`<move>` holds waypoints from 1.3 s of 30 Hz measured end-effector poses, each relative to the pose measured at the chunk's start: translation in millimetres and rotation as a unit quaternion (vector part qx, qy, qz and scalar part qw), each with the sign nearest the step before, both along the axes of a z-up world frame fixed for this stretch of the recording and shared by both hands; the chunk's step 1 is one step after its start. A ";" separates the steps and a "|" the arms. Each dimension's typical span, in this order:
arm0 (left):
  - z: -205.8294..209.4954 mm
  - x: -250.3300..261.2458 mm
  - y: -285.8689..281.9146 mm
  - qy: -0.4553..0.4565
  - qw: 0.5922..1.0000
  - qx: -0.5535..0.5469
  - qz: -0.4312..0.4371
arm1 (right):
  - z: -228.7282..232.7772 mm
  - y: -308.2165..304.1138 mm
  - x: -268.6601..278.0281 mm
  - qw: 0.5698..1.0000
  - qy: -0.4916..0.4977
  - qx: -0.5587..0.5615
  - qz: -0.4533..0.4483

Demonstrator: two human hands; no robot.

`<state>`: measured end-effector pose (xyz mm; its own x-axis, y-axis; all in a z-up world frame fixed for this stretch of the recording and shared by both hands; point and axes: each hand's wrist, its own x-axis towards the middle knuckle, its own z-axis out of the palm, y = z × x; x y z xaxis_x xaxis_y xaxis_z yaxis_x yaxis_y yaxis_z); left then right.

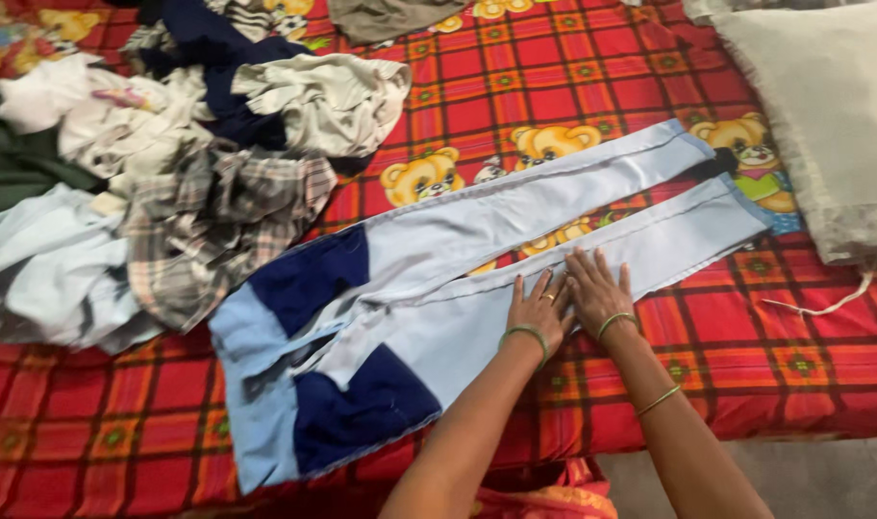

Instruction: The person smooths out a pair of light blue pants on a bed, folds the legs together, and then folds them into a rectangular shape. The person then picks up the folded pants and places them on a small table with other folded garments.

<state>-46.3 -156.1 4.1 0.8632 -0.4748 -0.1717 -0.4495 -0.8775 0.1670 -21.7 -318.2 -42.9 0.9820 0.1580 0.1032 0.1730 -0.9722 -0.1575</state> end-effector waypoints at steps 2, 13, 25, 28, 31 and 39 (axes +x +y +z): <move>-3.5 -14.2 27.0 0.005 1.000 -0.024 0.015 | 9.6 25.8 -9.7 1.000 0.014 0.000 0.020; 2.9 -76.7 149.7 -0.032 0.996 0.001 0.087 | 24.4 152.0 -60.1 0.996 0.028 -0.029 0.080; 23.5 -116.7 247.5 -0.040 0.986 0.094 0.135 | 18.4 250.6 -91.2 0.978 0.050 -0.070 0.189; 24.3 -131.4 274.0 -0.052 0.983 0.103 0.144 | 18.8 278.5 -97.8 0.975 0.069 -0.032 0.210; 20.5 -150.5 303.8 -0.080 0.981 0.079 0.158 | 22.9 307.9 -108.7 0.969 0.084 -0.011 0.231; 11.5 -208.3 370.8 -0.109 0.976 -0.007 0.189 | 37.9 368.9 -156.5 0.958 0.069 -0.030 0.276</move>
